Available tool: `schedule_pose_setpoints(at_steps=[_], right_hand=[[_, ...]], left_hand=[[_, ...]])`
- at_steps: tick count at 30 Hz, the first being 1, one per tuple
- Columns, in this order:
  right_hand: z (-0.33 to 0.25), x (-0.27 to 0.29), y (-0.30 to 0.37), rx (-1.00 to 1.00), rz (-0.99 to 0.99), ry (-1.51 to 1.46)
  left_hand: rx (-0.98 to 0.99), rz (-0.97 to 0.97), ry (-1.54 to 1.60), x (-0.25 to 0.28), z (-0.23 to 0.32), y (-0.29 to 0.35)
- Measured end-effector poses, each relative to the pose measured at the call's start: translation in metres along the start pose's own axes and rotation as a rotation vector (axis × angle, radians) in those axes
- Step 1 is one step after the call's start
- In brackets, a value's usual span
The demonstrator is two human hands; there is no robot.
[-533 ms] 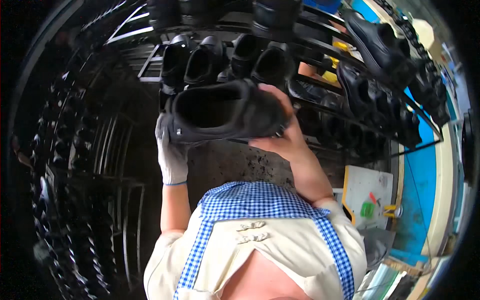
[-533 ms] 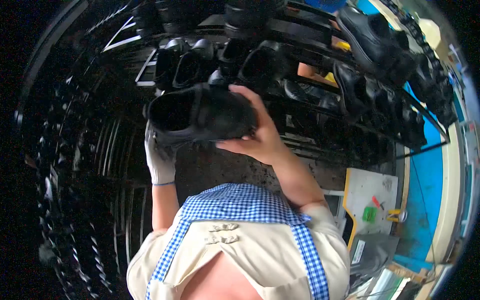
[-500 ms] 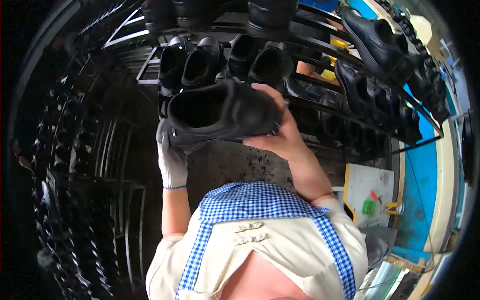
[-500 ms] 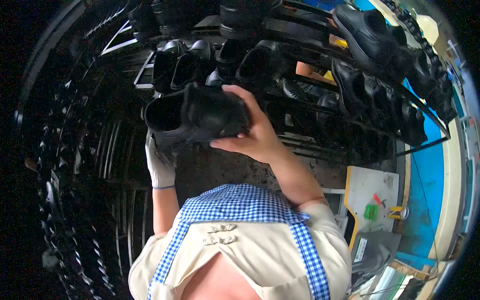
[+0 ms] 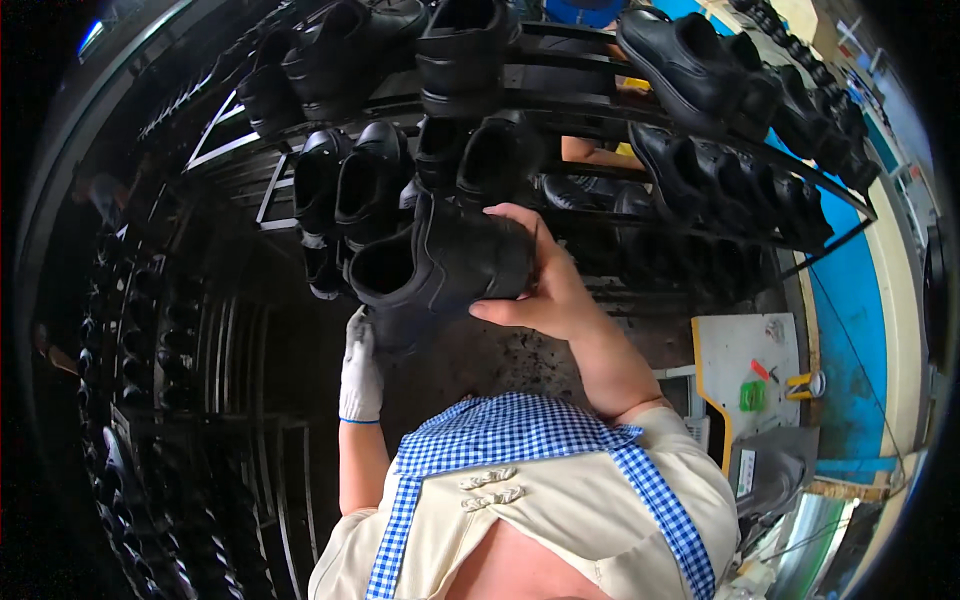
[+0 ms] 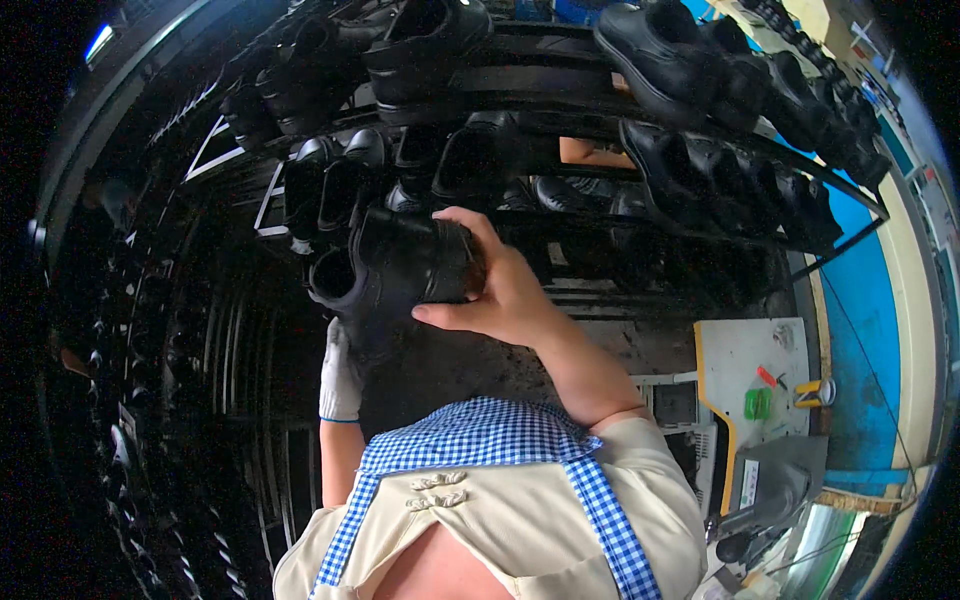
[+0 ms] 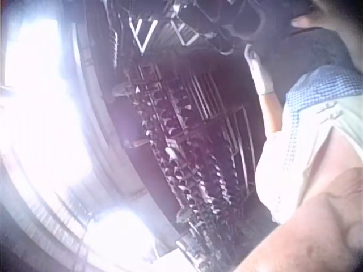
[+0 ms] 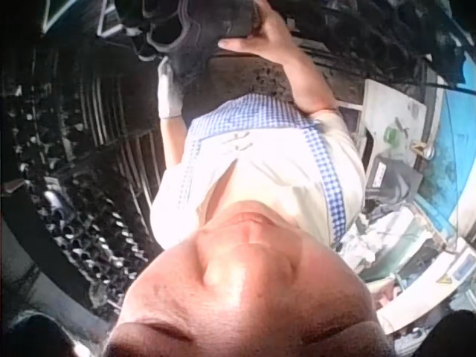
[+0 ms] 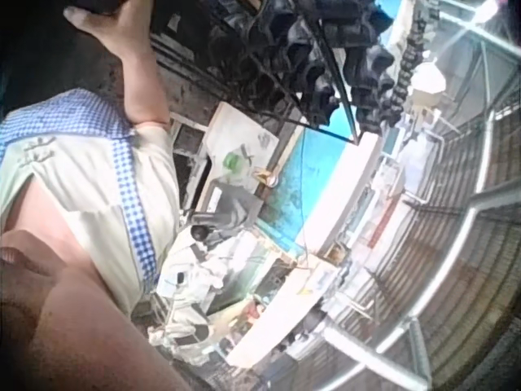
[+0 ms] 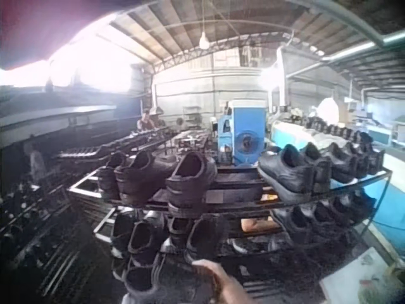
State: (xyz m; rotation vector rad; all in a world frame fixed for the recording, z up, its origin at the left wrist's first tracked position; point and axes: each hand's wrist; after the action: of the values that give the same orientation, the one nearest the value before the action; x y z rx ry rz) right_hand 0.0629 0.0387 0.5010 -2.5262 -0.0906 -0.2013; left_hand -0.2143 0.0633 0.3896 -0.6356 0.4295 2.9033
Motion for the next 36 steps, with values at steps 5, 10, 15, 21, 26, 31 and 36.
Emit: schedule_pose_setpoints(at_steps=[5, 10, 15, 21, 26, 31, 36], right_hand=[[-0.022, 0.015, 0.016, 0.013, -0.145, 0.265], [-0.011, 0.007, 0.035, -0.045, -0.206, 0.307], [-0.019, 0.014, 0.048, 0.119, -0.013, 0.306], [-0.037, 0.011, 0.049, 0.31, -0.007, 0.749], [-0.042, 0.009, 0.05, 0.384, -0.107, 1.055], [-0.046, 0.011, 0.047, 0.363, -0.324, 1.233], [-0.035, 0.023, 0.046, 0.339, -0.479, 1.326]], left_hand=[[-0.764, -0.083, -0.614, -0.052, 0.046, 0.02], [0.069, -0.411, -0.3, -0.086, 0.041, 0.031], [0.019, -0.528, -0.308, -0.103, 0.034, 0.03], [-0.371, -0.515, -0.643, -0.113, 0.024, 0.024], [-0.634, -0.473, -0.852, -0.119, 0.018, 0.018], [-0.62, -0.589, -1.026, -0.134, 0.028, 0.016], [-0.583, -0.553, -1.103, -0.128, 0.011, 0.014]])
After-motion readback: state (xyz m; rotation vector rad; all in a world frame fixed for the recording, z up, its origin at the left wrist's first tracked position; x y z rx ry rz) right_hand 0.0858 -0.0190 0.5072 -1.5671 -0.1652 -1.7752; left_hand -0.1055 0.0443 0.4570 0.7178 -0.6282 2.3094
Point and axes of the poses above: each hand's wrist, its own y-axis away from the middle knuckle, its own x-axis out of the back of the hand, z = x × y, and after that the axes turned 9 degrees about x, right-handed
